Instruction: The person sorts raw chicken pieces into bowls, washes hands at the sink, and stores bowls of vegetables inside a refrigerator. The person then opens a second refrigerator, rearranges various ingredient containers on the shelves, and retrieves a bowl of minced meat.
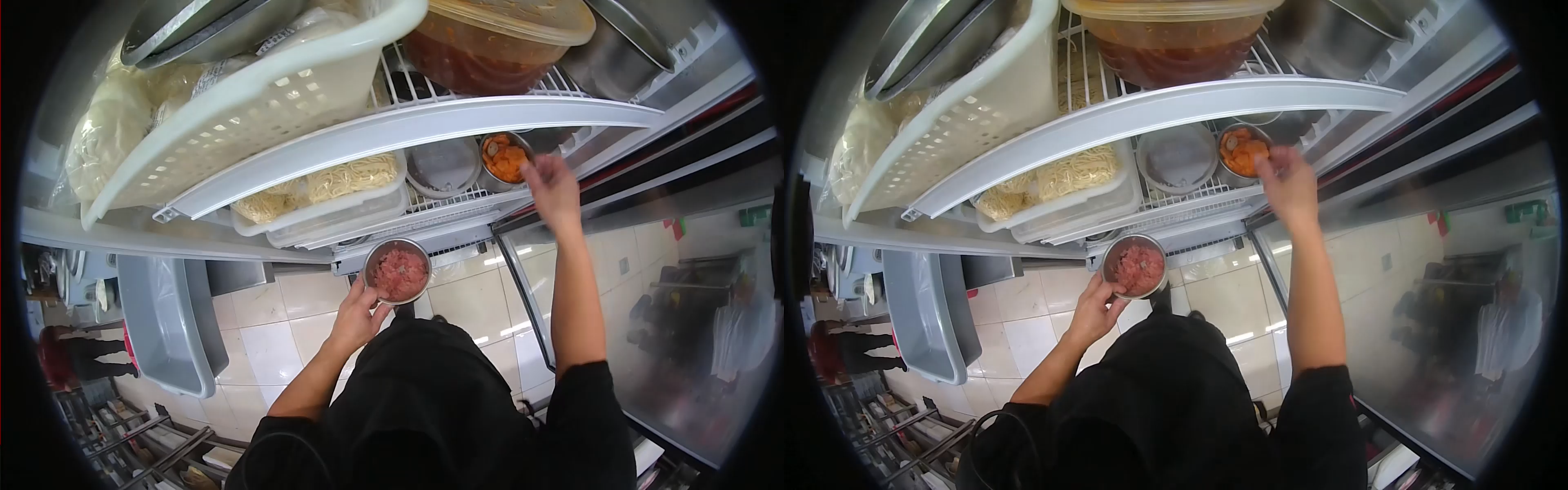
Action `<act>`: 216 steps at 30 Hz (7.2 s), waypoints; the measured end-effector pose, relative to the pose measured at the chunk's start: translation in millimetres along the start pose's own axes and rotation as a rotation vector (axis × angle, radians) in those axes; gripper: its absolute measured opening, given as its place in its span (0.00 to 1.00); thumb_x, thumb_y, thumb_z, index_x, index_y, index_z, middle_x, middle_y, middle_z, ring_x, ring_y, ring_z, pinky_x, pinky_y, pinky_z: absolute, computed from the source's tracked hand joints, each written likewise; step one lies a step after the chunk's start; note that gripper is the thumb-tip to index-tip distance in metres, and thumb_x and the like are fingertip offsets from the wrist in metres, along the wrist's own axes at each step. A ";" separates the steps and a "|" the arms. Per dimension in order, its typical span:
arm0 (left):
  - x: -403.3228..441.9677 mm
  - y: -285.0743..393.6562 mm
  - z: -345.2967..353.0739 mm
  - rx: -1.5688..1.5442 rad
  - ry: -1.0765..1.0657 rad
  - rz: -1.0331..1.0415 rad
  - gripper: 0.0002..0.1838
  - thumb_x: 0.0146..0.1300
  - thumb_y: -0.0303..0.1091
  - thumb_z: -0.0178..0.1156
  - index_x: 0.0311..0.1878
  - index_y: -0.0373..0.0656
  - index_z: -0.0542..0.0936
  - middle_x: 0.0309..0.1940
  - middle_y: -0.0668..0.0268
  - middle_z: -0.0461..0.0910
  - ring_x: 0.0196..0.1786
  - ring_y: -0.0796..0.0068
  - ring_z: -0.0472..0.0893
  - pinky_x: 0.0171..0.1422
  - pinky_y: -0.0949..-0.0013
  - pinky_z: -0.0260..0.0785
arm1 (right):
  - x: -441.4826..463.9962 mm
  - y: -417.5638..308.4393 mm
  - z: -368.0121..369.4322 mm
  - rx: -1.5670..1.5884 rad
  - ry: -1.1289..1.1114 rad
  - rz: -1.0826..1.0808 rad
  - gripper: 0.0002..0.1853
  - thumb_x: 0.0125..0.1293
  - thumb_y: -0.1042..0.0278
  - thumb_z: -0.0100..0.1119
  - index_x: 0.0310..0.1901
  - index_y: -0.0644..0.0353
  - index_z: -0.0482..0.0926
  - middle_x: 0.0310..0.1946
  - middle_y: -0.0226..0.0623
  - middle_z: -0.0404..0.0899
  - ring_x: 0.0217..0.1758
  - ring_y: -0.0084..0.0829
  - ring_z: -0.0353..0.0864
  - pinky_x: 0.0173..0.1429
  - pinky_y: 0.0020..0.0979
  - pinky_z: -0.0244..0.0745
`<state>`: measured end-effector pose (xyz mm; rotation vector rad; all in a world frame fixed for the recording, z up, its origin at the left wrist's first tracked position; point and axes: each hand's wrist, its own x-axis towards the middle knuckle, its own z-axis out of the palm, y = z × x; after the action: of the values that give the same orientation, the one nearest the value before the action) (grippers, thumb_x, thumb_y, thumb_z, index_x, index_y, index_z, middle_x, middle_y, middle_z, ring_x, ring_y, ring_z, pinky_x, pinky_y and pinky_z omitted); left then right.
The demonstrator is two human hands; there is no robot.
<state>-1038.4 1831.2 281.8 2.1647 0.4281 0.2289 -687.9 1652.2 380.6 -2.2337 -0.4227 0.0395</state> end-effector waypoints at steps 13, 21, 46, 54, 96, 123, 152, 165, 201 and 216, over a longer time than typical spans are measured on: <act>-16.5 20.8 41.0 -0.030 -0.085 -0.064 0.11 0.59 0.25 0.67 0.44 0.39 0.78 0.68 0.46 0.64 0.50 0.53 0.82 0.46 0.64 0.81 | -83.2 46.9 52.0 0.006 0.039 -0.394 0.11 0.61 0.67 0.65 0.42 0.64 0.82 0.32 0.44 0.83 0.33 0.44 0.82 0.40 0.38 0.77; -10.7 35.9 59.7 -0.128 -0.019 -0.030 0.10 0.59 0.25 0.67 0.42 0.38 0.77 0.64 0.49 0.69 0.49 0.56 0.83 0.45 0.64 0.80 | 68.2 11.2 83.7 -0.503 -0.269 -0.167 0.13 0.66 0.65 0.53 0.43 0.64 0.83 0.47 0.52 0.82 0.52 0.51 0.81 0.55 0.46 0.76; 75.2 57.7 54.4 -0.109 -0.041 0.064 0.13 0.59 0.30 0.67 0.45 0.43 0.77 0.68 0.42 0.63 0.59 0.40 0.75 0.49 0.57 0.80 | 40.4 23.6 33.4 -0.284 0.063 -0.373 0.26 0.59 0.59 0.67 0.56 0.62 0.75 0.46 0.48 0.81 0.50 0.47 0.80 0.55 0.42 0.75; 54.6 40.8 57.3 -0.153 0.018 0.109 0.13 0.58 0.30 0.68 0.44 0.42 0.77 0.65 0.43 0.66 0.58 0.41 0.75 0.56 0.53 0.74 | 118.9 16.7 37.7 -0.737 0.069 -0.555 0.33 0.69 0.33 0.47 0.44 0.62 0.80 0.33 0.56 0.83 0.50 0.59 0.78 0.57 0.49 0.72; 232.8 154.8 54.6 0.210 -0.019 0.149 0.22 0.63 0.36 0.59 0.62 0.55 0.75 0.44 0.47 0.82 0.48 0.44 0.81 0.55 0.49 0.74 | -99.7 129.3 25.8 0.336 0.119 0.013 0.18 0.68 0.63 0.62 0.52 0.68 0.74 0.37 0.39 0.80 0.34 0.25 0.80 0.37 0.26 0.76; 139.1 -117.1 138.5 -0.625 -0.096 -0.965 0.29 0.70 0.50 0.58 0.65 0.39 0.68 0.57 0.53 0.74 0.54 0.61 0.81 0.56 0.60 0.78 | -257.3 230.8 180.2 0.134 -0.599 0.338 0.25 0.65 0.43 0.56 0.46 0.61 0.81 0.42 0.50 0.82 0.51 0.51 0.80 0.56 0.45 0.74; 54.5 127.3 14.5 -0.985 -0.023 -0.512 0.33 0.65 0.23 0.48 0.74 0.49 0.55 0.52 0.58 0.77 0.33 0.72 0.81 0.20 0.71 0.72 | -276.1 299.2 106.5 0.213 -0.338 0.395 0.19 0.67 0.55 0.62 0.44 0.68 0.79 0.28 0.39 0.82 0.30 0.27 0.80 0.37 0.30 0.74; 318.6 173.2 -11.5 -0.924 0.279 -0.099 0.23 0.74 0.29 0.46 0.70 0.37 0.59 0.65 0.54 0.64 0.60 0.53 0.74 0.56 0.56 0.81 | -494.2 447.5 66.6 -0.048 -0.538 0.770 0.23 0.62 0.53 0.62 0.43 0.71 0.81 0.25 0.41 0.81 0.22 0.31 0.81 0.28 0.34 0.76; 137.6 99.0 46.6 -0.756 -0.029 -0.574 0.30 0.72 0.37 0.52 0.71 0.35 0.58 0.63 0.54 0.68 0.54 0.58 0.80 0.50 0.63 0.75 | -95.7 45.9 13.3 0.399 -0.023 -0.004 0.36 0.61 0.59 0.66 0.68 0.63 0.64 0.49 0.48 0.77 0.41 0.37 0.81 0.49 0.36 0.76; 190.7 74.0 63.2 -0.977 0.135 -0.706 0.31 0.73 0.46 0.53 0.70 0.43 0.55 0.62 0.53 0.67 0.47 0.57 0.82 0.44 0.59 0.78 | -227.2 184.1 72.7 0.176 -0.322 0.268 0.30 0.63 0.52 0.65 0.59 0.67 0.74 0.44 0.49 0.82 0.42 0.40 0.84 0.48 0.36 0.78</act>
<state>-826.2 1817.1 306.1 0.9699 0.9003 0.1360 -861.5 1526.5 168.8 -2.0978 -0.2757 0.5622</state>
